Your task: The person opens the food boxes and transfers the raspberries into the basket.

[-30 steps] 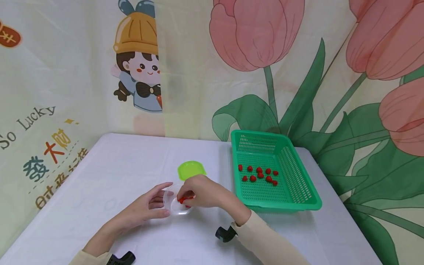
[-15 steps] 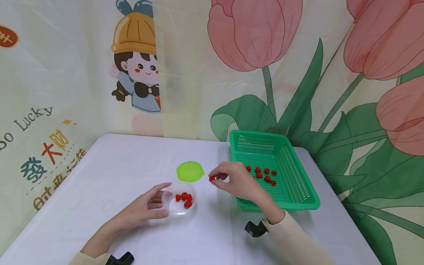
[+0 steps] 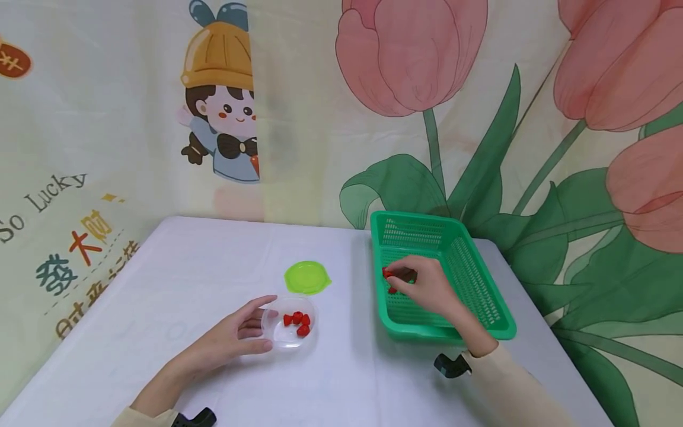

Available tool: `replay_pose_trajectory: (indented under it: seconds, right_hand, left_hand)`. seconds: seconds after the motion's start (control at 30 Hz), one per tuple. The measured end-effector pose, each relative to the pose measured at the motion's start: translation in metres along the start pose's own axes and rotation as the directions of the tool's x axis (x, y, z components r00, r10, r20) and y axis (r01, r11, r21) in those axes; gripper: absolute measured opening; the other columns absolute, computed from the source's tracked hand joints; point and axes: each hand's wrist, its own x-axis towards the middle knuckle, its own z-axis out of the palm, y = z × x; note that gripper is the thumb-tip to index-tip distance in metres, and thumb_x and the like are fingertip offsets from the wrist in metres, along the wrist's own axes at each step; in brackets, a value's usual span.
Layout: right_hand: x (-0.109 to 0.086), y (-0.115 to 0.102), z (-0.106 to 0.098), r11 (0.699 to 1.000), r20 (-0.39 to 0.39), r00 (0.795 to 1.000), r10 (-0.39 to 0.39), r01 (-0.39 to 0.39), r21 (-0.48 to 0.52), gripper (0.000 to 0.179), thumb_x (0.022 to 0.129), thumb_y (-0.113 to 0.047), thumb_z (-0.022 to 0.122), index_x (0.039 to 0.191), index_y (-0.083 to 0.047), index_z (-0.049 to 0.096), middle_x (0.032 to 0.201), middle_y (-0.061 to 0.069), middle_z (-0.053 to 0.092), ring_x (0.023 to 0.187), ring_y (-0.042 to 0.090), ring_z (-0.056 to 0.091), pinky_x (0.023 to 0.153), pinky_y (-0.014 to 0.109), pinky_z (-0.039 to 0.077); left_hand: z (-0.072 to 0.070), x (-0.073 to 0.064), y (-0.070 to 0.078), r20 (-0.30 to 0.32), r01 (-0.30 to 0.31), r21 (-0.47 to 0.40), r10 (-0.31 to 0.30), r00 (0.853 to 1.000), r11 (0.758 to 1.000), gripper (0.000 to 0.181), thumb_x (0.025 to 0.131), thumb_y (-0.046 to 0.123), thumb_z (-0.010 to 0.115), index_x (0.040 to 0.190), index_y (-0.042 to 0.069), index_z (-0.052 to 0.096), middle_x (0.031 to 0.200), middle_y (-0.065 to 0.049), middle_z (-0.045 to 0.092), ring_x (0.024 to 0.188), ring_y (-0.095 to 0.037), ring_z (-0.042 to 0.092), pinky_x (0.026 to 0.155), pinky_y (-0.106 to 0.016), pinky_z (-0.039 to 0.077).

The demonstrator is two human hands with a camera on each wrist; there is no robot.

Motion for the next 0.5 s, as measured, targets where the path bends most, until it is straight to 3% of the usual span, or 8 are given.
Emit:
replay_pose_trajectory:
  seconds: [0.13, 0.5]
  right_hand:
    - [-0.003, 0.011, -0.005, 0.999, 0.041, 0.999, 0.031, -0.031, -0.018, 0.015, 0.095, -0.009, 0.081, 0.109, -0.009, 0.081, 0.100, -0.002, 0.079, 0.086, 0.011, 0.074, 0.075, 0.029, 0.062]
    - [-0.004, 0.033, -0.018, 0.995, 0.189, 0.982, 0.026, -0.007, -0.100, 0.016, 0.094, -0.008, 0.081, 0.109, -0.006, 0.081, 0.100, 0.000, 0.079, 0.086, 0.010, 0.073, 0.077, 0.027, 0.061]
  left_hand:
    - [-0.001, -0.004, 0.000, -0.007, -0.003, -0.010, 0.003, 1.000, 1.000, 0.086, 0.093, 0.026, 0.084, 0.164, 0.026, 0.035, 0.154, -0.017, 0.048, 0.138, -0.034, 0.052, 0.104, -0.018, 0.048]
    - [0.002, 0.002, -0.001, 0.009, 0.000, -0.023, 0.000, 1.000, 1.000, 0.087, 0.094, 0.026, 0.084, 0.165, 0.028, 0.034, 0.155, -0.016, 0.047, 0.138, -0.032, 0.052, 0.103, -0.017, 0.048]
